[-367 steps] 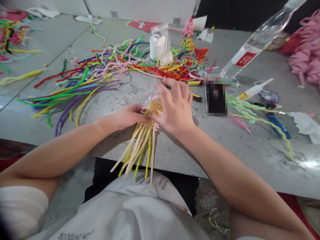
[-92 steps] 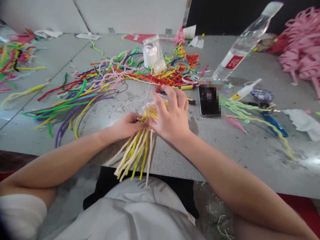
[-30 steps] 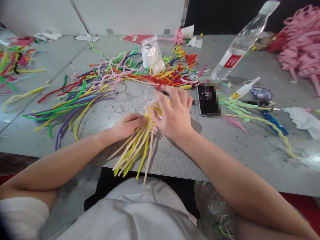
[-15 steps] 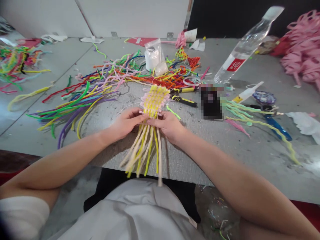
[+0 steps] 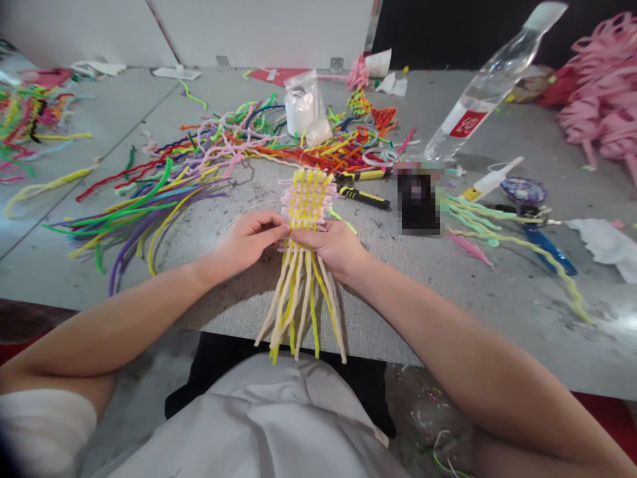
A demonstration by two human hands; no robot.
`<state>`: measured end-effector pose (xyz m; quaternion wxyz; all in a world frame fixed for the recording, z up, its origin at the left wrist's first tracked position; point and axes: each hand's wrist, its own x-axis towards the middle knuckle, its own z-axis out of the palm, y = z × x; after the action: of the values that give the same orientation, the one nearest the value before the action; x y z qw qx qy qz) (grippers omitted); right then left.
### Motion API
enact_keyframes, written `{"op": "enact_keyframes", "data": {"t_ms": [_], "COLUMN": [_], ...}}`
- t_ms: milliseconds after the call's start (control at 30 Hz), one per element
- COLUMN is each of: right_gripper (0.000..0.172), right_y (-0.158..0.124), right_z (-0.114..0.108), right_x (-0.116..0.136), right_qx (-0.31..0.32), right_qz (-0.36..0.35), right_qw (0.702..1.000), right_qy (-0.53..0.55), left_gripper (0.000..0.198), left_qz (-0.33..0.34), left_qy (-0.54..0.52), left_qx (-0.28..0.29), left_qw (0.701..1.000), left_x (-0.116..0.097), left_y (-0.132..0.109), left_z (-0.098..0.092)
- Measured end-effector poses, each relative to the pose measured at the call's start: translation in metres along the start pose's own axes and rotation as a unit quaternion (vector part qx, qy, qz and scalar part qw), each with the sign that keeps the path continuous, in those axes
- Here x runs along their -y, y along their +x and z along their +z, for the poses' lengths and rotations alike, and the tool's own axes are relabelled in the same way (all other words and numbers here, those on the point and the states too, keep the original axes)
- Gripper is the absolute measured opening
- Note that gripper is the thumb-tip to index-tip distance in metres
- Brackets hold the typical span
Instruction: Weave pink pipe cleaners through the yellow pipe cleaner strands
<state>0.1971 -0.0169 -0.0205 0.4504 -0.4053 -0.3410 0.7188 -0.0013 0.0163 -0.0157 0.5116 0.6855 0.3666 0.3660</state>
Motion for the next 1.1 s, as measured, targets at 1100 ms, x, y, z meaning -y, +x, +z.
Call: {"op": "enact_keyframes", "data": {"t_ms": [1100], "right_gripper": [0.022], "right_y": [-0.0042], "right_z": [-0.0036], "right_x": [0.0015], "right_qx": [-0.005], "right_qz": [-0.056], "right_qw": [0.995], "right_qy": [-0.078], "left_gripper": [0.055], "left_qz": [-0.097], "left_qy": [-0.094], "left_qx": [0.052], "left_qw": [0.989], "left_x": [-0.0008], "left_y": [-0.0049], "left_z": [0.0021]}}
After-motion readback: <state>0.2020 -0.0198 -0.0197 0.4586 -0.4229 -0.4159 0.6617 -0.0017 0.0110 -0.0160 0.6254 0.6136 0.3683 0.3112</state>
